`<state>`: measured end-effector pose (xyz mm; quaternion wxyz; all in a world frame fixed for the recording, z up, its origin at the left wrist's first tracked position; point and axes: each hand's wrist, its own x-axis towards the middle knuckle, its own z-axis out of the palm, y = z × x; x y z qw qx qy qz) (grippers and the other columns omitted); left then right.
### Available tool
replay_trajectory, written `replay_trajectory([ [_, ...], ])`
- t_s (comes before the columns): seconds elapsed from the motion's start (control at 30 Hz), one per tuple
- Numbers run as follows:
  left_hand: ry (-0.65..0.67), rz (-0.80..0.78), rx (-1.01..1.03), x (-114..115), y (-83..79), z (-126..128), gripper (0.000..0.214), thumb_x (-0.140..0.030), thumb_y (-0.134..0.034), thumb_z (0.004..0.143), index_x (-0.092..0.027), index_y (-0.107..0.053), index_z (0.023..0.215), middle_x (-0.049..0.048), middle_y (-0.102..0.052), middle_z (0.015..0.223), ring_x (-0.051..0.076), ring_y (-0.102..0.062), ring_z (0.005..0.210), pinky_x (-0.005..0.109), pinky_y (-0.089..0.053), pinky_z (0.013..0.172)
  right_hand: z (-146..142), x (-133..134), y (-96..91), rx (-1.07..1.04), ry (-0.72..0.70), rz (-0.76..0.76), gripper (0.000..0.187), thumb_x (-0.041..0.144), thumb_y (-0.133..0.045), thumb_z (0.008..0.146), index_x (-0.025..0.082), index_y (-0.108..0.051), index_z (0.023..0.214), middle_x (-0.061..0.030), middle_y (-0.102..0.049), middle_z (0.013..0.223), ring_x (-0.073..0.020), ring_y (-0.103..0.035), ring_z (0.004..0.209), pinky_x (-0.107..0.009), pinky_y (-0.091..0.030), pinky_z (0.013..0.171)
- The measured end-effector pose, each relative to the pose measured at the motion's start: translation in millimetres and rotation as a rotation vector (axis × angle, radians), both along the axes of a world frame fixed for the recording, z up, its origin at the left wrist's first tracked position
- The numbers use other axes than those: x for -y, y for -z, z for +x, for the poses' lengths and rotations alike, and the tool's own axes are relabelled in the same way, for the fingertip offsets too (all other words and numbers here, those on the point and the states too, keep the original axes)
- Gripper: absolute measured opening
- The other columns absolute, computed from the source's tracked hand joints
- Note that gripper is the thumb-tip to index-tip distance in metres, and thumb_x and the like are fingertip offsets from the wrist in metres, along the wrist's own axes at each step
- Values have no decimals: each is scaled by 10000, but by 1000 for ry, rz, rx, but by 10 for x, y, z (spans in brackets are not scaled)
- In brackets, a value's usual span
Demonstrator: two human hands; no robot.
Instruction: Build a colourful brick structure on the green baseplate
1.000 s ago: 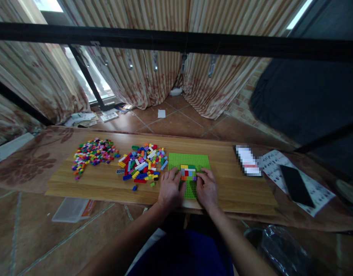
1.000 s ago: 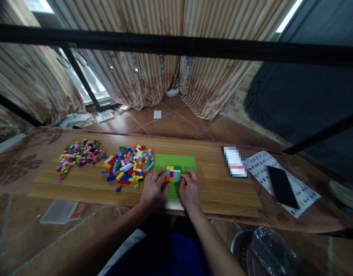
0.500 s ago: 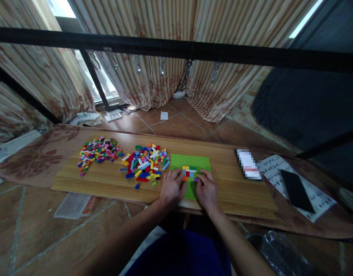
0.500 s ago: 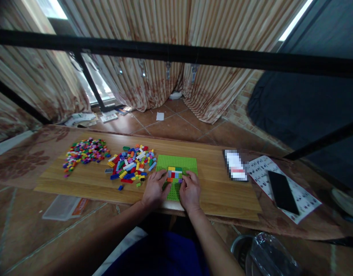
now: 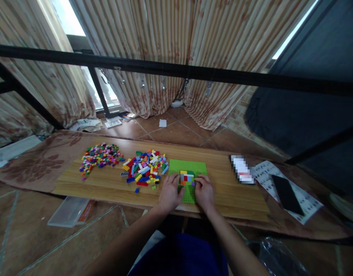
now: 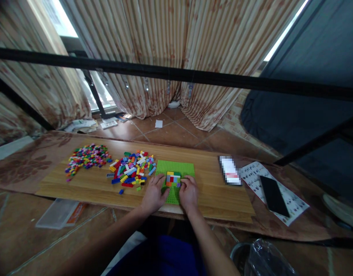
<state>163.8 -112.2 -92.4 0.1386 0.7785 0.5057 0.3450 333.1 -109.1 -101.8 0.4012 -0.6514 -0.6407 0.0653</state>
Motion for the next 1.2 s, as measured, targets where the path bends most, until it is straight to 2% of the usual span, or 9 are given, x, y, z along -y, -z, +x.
replay_trajectory([
  [0.07,-24,17,90,-15,34,-16,413,-176,-535,823,-151,-499,1234,139,-532,1247,280,-484,1197,477,-433,1027,-32,-26,-64,20,6,-5,329,145,-376,848,123,-693,935,-155,-636,1065,-232,-600,981,-397,-488,915],
  [0.13,-59,29,184,-26,55,-38,402,-109,-461,836,-153,-488,1235,138,-523,1256,251,-480,1218,464,-423,1046,-116,-38,-122,93,-23,-21,387,156,-347,877,115,-650,1113,-162,-617,1166,-245,-562,1098,-414,-449,973],
  [0.27,-113,29,323,-26,56,-86,376,-72,-369,866,-169,-498,1205,129,-522,1257,218,-474,1245,455,-420,1054,-372,10,-148,332,-196,-117,490,291,-367,936,122,-443,1389,-149,-466,1428,-272,-370,1349,-473,-309,1094],
  [0.4,-128,16,363,-4,12,-102,321,-112,-361,899,-165,-524,1169,134,-537,1245,220,-490,1227,451,-436,1034,-494,79,-81,475,-267,-187,614,393,-387,935,73,-322,1455,-169,-296,1534,-279,-205,1438,-507,-193,1145],
  [0.57,-113,32,326,45,-52,-75,288,-129,-418,891,-169,-546,1146,128,-559,1215,218,-522,1182,431,-455,1016,-423,-3,-48,544,-262,-231,632,396,-329,948,58,-260,1478,-165,-219,1562,-271,-142,1455,-514,-161,1150],
  [0.7,-123,48,261,168,-78,-185,308,-129,-489,861,-179,-540,1161,119,-554,1227,223,-516,1182,423,-455,1019,-400,-74,-50,554,-256,-221,658,451,-300,951,64,-248,1481,-172,-232,1556,-272,-142,1454,-529,-166,1141],
  [0.83,-185,76,165,322,-77,-520,345,-96,-500,846,-189,-534,1176,114,-553,1231,221,-522,1163,415,-465,1001,-403,-61,-36,536,-241,-176,679,506,-304,947,75,-271,1470,-182,-291,1532,-290,-188,1438,-545,-184,1127],
  [1.03,-385,125,54,450,-6,-1135,306,-112,-504,856,-202,-548,1145,102,-565,1194,226,-545,1121,414,-492,954,-324,-37,10,425,-232,-23,554,485,-349,953,111,-470,1343,-177,-499,1383,-294,-401,1309,-505,-308,1069],
  [1.2,-515,65,21,510,20,-1389,300,-199,-532,864,-197,-537,1164,108,-565,1185,248,-546,1111,440,-480,957,-278,-46,39,340,-199,43,454,442,-373,959,134,-576,1223,-158,-581,1262,-269,-481,1202,-451,-391,1002],
])
